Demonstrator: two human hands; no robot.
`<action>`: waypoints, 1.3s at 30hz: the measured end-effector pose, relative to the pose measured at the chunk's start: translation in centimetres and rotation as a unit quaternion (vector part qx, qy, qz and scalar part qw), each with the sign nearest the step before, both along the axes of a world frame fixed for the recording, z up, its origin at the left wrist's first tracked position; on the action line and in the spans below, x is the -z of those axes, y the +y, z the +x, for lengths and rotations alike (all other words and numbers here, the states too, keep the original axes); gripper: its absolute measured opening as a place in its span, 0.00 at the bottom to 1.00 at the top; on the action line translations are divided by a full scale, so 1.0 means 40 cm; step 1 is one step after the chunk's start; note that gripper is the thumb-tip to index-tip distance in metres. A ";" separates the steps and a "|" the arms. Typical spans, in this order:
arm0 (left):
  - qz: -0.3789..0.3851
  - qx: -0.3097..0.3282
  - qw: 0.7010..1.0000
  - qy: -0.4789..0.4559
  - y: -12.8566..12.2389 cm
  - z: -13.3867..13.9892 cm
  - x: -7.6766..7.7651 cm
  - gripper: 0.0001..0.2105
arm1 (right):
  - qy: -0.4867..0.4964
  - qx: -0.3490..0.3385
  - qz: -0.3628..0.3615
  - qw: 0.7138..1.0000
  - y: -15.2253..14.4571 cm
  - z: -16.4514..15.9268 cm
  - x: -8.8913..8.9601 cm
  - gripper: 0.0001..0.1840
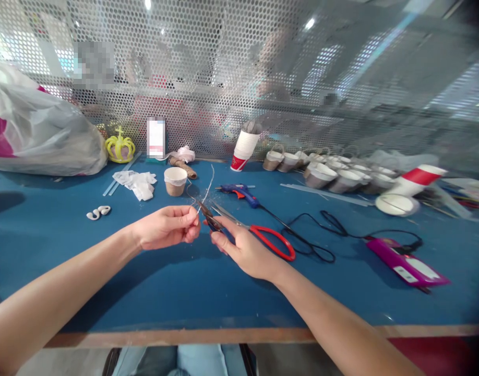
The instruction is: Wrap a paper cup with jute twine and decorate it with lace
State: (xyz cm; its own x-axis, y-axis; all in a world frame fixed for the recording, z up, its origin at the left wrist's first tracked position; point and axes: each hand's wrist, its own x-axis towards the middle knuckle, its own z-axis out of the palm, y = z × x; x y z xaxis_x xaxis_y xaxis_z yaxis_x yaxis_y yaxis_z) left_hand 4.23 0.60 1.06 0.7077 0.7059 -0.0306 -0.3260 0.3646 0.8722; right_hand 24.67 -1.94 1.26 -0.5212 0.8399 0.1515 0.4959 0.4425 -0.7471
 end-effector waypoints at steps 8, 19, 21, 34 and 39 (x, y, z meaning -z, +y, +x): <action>0.109 -0.052 0.991 0.064 -0.004 0.000 -0.010 0.14 | 0.007 0.004 0.009 1.000 -0.001 -0.001 -0.002 0.11; 0.552 -0.277 0.671 0.410 -0.014 0.017 -0.013 0.08 | -0.027 0.046 0.025 0.998 0.013 -0.006 0.016 0.14; 0.531 -0.222 0.697 0.428 -0.003 -0.002 -0.025 0.08 | -0.029 0.040 0.006 0.999 0.011 -0.002 0.006 0.14; 0.645 -0.229 0.637 0.355 0.057 -0.054 -0.018 0.11 | 0.136 -0.193 -0.359 0.903 0.004 0.038 -0.031 0.23; 0.605 -0.327 0.618 0.381 0.075 -0.074 0.002 0.10 | 0.206 -0.109 -0.375 0.897 0.030 0.043 -0.014 0.26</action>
State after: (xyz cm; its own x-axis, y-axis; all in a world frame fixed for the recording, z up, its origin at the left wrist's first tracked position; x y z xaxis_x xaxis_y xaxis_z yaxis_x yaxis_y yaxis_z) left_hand 1.28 3.59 0.99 0.3637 0.6658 0.6515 0.6153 -0.6968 0.3686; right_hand 26.40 -0.74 1.82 -0.7155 0.6706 -0.1958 0.0711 -0.2090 -0.9753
